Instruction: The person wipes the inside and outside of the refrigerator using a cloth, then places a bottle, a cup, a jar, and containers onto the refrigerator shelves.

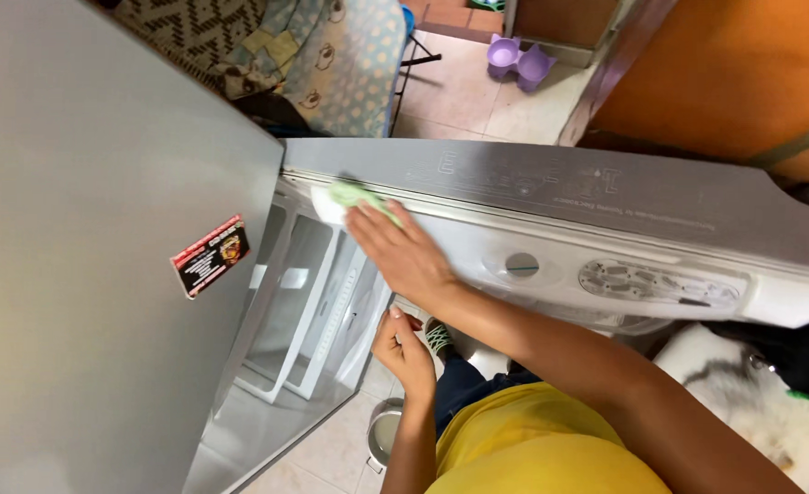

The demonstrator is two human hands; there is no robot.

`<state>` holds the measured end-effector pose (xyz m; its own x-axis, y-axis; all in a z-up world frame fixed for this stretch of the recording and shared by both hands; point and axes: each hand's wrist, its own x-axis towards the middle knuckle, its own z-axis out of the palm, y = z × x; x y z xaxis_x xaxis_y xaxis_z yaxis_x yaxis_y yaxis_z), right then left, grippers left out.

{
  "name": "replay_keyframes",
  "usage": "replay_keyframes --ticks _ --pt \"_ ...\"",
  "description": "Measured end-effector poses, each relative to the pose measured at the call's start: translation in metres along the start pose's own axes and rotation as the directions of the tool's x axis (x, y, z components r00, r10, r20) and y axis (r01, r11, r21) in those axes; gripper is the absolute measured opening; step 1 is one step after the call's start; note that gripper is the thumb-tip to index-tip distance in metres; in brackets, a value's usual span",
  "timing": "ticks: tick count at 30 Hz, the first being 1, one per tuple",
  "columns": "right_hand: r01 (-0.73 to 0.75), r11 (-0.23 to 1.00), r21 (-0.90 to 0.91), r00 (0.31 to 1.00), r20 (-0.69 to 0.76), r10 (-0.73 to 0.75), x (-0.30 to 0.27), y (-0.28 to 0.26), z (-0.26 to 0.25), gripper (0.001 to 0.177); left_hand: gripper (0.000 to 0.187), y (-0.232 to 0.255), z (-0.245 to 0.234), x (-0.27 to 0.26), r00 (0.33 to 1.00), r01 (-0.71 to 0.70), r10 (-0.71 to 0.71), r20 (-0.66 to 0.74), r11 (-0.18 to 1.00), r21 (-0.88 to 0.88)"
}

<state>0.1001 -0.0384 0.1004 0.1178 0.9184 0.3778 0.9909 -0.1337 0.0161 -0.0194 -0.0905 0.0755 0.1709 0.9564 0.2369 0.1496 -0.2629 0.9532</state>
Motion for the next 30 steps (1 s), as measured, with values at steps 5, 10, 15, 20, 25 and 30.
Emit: replay_keyframes --ticks 5,10,15,20,25,30 --pt "-0.057 0.997 -0.056 0.998 0.003 0.057 -0.045 0.015 0.005 0.062 0.053 -0.005 0.010 -0.011 0.997 0.064 -0.063 0.033 0.997 -0.036" --pt "-0.153 0.988 -0.011 0.987 -0.054 0.152 -0.127 0.060 -0.027 0.058 0.055 -0.001 0.031 -0.025 0.984 0.167 -0.162 0.079 0.985 -0.051" --pt "-0.260 0.959 -0.117 0.944 -0.242 0.226 -0.193 0.100 -0.056 0.044 0.055 0.007 0.057 -0.035 0.983 0.099 -0.077 0.168 0.987 -0.124" --pt "-0.340 0.924 -0.173 0.922 -0.253 0.292 -0.248 0.123 -0.067 0.041 0.053 0.019 0.076 -0.052 0.974 0.060 -0.031 0.225 0.991 -0.123" --pt "-0.365 0.888 -0.278 0.903 -0.337 0.266 -0.281 0.153 -0.089 0.036 0.054 0.028 0.083 -0.065 0.967 0.039 -0.009 0.253 0.993 -0.114" --pt "-0.352 0.861 -0.367 0.916 -0.322 0.237 -0.334 0.173 -0.077 0.037 0.051 0.033 0.077 -0.076 0.967 0.038 -0.016 0.254 0.996 -0.080"
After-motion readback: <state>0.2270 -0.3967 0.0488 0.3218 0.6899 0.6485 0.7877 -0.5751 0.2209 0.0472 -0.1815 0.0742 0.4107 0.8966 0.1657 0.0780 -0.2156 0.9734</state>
